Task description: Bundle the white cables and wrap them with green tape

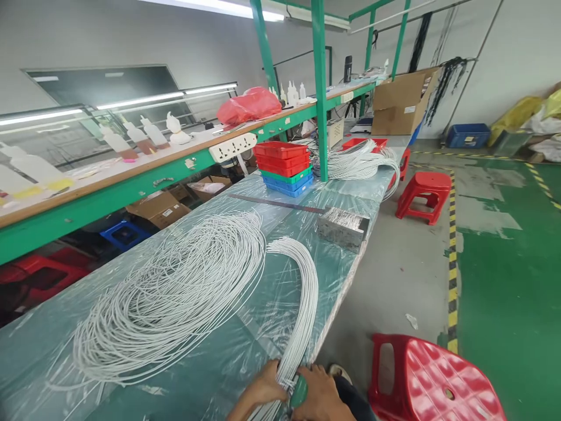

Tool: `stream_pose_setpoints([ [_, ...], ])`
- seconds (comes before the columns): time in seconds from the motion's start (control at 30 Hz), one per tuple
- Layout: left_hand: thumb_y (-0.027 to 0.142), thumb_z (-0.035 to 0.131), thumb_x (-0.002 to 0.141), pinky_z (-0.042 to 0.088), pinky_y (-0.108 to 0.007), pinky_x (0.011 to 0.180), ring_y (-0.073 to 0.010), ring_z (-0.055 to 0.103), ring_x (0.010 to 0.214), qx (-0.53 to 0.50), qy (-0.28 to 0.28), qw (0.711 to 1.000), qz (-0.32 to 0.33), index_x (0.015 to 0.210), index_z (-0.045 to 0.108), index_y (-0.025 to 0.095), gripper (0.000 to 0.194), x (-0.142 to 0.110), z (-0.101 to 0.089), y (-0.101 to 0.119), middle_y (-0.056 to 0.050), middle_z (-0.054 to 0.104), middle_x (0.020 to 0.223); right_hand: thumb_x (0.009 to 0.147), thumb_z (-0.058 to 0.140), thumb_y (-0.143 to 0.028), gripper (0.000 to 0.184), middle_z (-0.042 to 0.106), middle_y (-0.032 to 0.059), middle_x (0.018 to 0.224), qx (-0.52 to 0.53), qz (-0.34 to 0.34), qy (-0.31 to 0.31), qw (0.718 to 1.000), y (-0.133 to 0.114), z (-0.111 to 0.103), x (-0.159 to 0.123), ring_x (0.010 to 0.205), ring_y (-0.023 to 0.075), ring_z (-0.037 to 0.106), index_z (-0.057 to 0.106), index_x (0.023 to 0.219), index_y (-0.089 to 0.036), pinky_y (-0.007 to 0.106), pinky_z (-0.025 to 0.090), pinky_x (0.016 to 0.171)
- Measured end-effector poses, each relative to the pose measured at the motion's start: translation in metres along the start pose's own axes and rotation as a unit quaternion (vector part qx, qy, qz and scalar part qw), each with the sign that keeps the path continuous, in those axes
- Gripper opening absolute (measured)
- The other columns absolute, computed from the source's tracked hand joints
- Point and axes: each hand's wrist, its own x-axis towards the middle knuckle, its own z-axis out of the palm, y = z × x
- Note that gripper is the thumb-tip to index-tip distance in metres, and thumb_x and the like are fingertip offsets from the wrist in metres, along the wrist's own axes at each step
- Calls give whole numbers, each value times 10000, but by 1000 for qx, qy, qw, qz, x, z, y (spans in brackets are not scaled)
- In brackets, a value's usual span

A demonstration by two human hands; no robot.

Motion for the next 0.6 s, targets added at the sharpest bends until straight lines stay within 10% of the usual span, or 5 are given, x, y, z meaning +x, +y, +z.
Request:
stream_pose_setpoints([
  [0.1, 234, 584, 626, 376, -276, 618, -149, 514, 616, -47, -12, 999, -18, 639, 627, 162, 84, 2, -11, -3, 40, 560, 589, 446, 714, -293, 684, 619, 114, 1080, 4, -8, -8, 1000, 0, -4, 0, 1017, 328, 533, 583, 1111, -198, 415, 381, 915],
  [0.2, 303, 430, 779, 313, -267, 561, -105, 397, 492, -73, 32, 994, -68, 530, 511, 174, 292, 10, -14, -10, 61, 433, 482, 468, 684, -299, 695, 595, 119, 1135, 13, -8, -30, 999, 3, -5, 1, 1059, 339, 510, 560, 1146, -210, 423, 370, 923],
  [0.6, 1, 529, 704, 307, -216, 476, -71, 387, 416, -83, 51, 984, -148, 484, 475, 140, 266, 35, -4, -23, 94, 413, 426, 519, 662, -287, 733, 523, 152, 1229, 6, 11, -58, 998, 7, -3, 3, 1159, 359, 427, 492, 1227, -205, 483, 337, 934],
])
